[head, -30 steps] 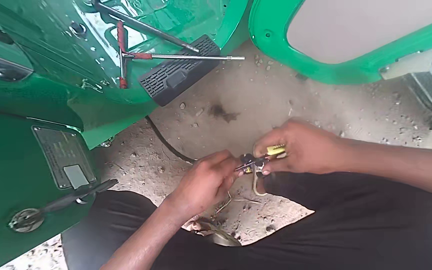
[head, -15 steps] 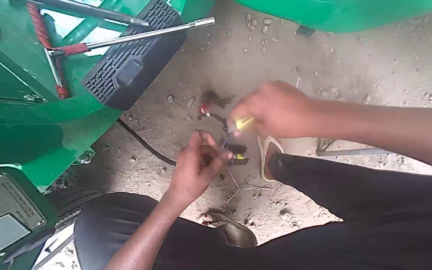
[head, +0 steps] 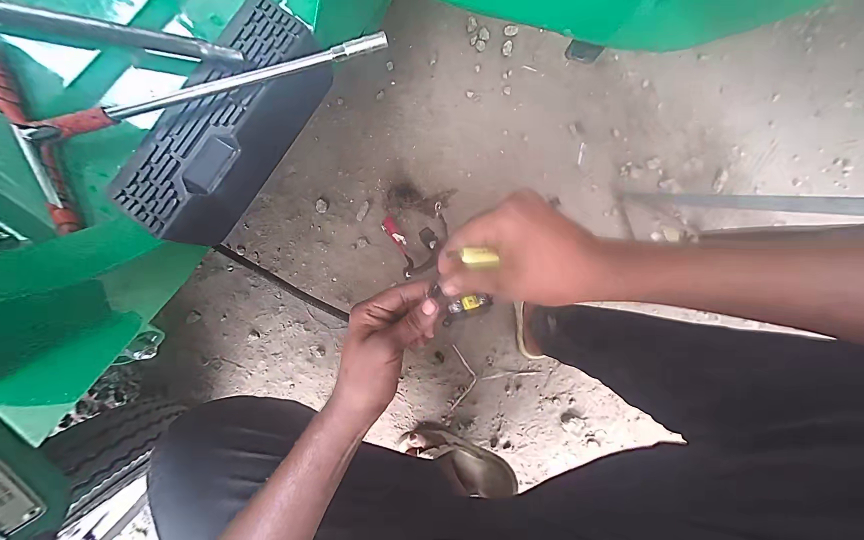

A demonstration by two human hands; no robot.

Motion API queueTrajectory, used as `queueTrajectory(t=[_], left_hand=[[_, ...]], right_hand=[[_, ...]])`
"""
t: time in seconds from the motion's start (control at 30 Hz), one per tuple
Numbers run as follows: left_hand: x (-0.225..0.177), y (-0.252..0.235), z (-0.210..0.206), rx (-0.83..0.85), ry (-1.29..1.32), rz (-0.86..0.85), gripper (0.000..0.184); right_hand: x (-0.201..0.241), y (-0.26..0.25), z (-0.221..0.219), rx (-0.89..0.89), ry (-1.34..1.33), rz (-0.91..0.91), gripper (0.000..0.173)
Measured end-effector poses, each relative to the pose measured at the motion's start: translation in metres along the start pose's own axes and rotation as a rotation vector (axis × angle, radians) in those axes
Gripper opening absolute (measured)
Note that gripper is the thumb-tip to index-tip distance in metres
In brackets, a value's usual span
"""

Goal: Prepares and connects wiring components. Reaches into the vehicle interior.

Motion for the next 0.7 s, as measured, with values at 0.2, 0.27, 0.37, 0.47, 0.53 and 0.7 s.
queueTrajectory(t=[0.2,0.27,0.37,0.47,0.53,0.7], left_hand=[[0.000,-0.004,0.002,0.067,0.095,0.044,0.024],[0.001,-0.003,0.002,0.056,0.089,0.037,0.023],[0.003,-0.004,0.004,0.040,0.078,0.040,0.018],[0.002,-0.004,0.000,0.034,0.100,0.024,0.016],[0.001,-0.005,-0.002,0.032,0.110,0.014,0.017],[-0.001,-0.010,0.003,-0.014,0.136,-0.024,0.014]], right_hand=[[-0.033,0.010,-0.038,0.167,-0.447,-0.213,0.016],[-0.035,0.013,-0.043,0.237,-0.408,-0.238,0.029],[-0.029,0.015,-0.042,0.284,-0.320,-0.225,0.038],[-0.022,0.007,-0.036,0.292,-0.268,-0.128,0.035],[-0.016,0.003,-0.030,0.256,-0.198,-0.064,0.018],[-0.006,-0.001,-0.022,0.111,-0.041,0.143,0.017]])
Point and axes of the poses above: each hand's wrist, its own y-axis away from the middle knuckle, its own z-axis out of the back of the hand, x = y × z, the point moved 6 cm from there along -y, towards the middle knuckle
